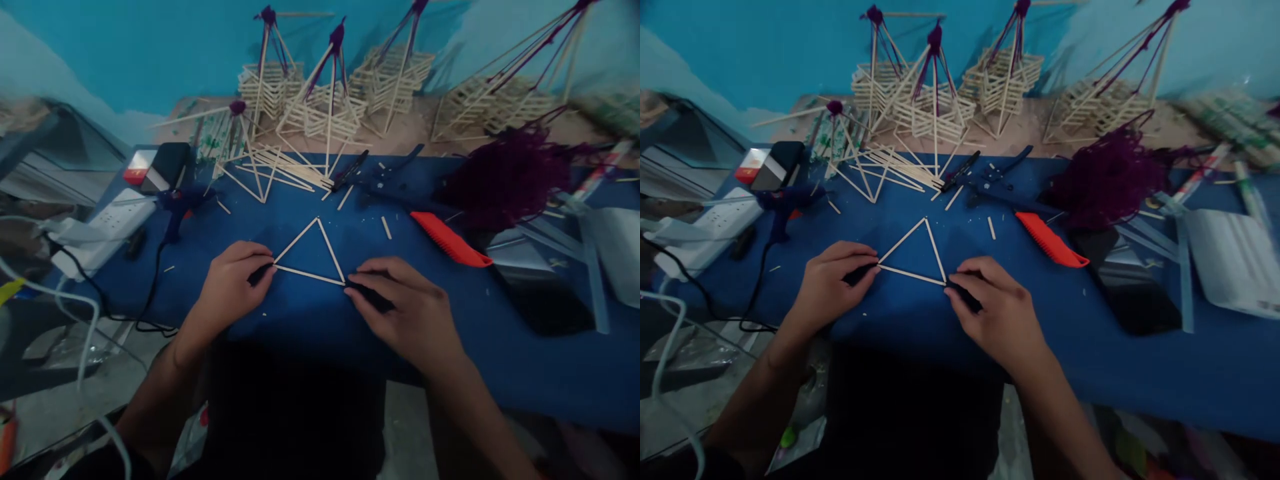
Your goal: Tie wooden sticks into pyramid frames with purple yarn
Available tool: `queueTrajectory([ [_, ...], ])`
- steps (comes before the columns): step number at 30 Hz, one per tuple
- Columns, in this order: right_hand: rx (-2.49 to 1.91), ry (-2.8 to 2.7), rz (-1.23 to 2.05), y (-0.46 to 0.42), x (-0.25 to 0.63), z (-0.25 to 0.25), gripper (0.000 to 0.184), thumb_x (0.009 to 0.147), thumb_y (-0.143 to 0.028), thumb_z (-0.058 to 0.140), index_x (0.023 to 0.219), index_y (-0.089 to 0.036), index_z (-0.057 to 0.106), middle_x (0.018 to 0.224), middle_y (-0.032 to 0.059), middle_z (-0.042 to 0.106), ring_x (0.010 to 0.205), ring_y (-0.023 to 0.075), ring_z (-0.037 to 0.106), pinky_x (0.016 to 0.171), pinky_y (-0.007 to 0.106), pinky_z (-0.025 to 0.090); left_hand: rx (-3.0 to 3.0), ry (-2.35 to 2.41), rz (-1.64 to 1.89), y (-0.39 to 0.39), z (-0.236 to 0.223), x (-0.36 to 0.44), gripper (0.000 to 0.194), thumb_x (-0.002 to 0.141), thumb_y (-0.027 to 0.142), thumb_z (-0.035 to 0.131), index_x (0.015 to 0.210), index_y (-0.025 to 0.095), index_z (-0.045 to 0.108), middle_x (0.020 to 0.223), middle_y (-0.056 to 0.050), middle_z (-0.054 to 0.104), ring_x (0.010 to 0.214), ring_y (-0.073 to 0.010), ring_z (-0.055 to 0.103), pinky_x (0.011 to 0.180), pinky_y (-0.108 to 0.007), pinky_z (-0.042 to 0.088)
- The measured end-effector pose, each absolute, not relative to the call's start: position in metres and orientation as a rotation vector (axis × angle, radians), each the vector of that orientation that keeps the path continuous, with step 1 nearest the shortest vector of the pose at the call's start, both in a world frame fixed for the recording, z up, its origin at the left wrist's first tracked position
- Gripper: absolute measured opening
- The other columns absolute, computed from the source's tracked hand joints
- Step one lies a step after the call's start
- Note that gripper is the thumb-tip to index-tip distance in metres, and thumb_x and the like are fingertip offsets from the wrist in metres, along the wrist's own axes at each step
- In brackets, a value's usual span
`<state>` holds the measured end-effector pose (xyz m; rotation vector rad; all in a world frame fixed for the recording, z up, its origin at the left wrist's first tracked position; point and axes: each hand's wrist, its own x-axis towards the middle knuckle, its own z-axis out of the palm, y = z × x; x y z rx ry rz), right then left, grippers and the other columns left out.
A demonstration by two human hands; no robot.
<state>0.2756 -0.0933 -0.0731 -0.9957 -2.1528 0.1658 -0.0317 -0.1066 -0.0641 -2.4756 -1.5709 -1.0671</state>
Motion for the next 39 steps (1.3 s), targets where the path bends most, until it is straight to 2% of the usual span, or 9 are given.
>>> queueTrajectory([
  [11,-1.036,-2.161,0.155,-0.0971,0.269,-0.0672,0.009,0.106,-0.01,0.077,0.11,-0.017,0.081,0.109,0.0043,0.08,0.094,0.0121,0.081,0.085,0.02,0.066,-2.502,-1.576,-1.032,-0.1095,-0.056,-0.0271,0.004,0.099,0.013,0.082,0.1,0.014,0.085,0.103,-0.01,0.089,0.094,-0.0216,0.085,0.089,-0.034,0.072],
  [30,-1.065,-2.179,0.113,-0.0988,0.2703,-0.0675,0.009,0.106,-0.01,0.078,0.108,-0.018,0.081,0.106,0.0035,0.081,0.09,0.0121,0.081,0.081,0.02,0.065,-2.507,-1.629,-1.047,-0.1103,-0.0556,-0.0269,0.007,0.097,0.01,0.08,0.1,0.013,0.085,0.105,-0.011,0.089,0.095,-0.0223,0.086,0.09,-0.035,0.074],
  [39,-1.087,-2.18,0.115,-0.0992,0.2704,-0.0676,0.009,0.108,-0.014,0.075,0.108,-0.022,0.08,0.106,0.0023,0.083,0.086,0.0144,0.082,0.074,0.026,0.067,-2.493,-1.627,-1.072,-0.1087,-0.0542,-0.025,0.012,0.098,0.01,0.076,0.097,0.018,0.085,0.103,-0.008,0.09,0.092,-0.0216,0.086,0.087,-0.036,0.075],
])
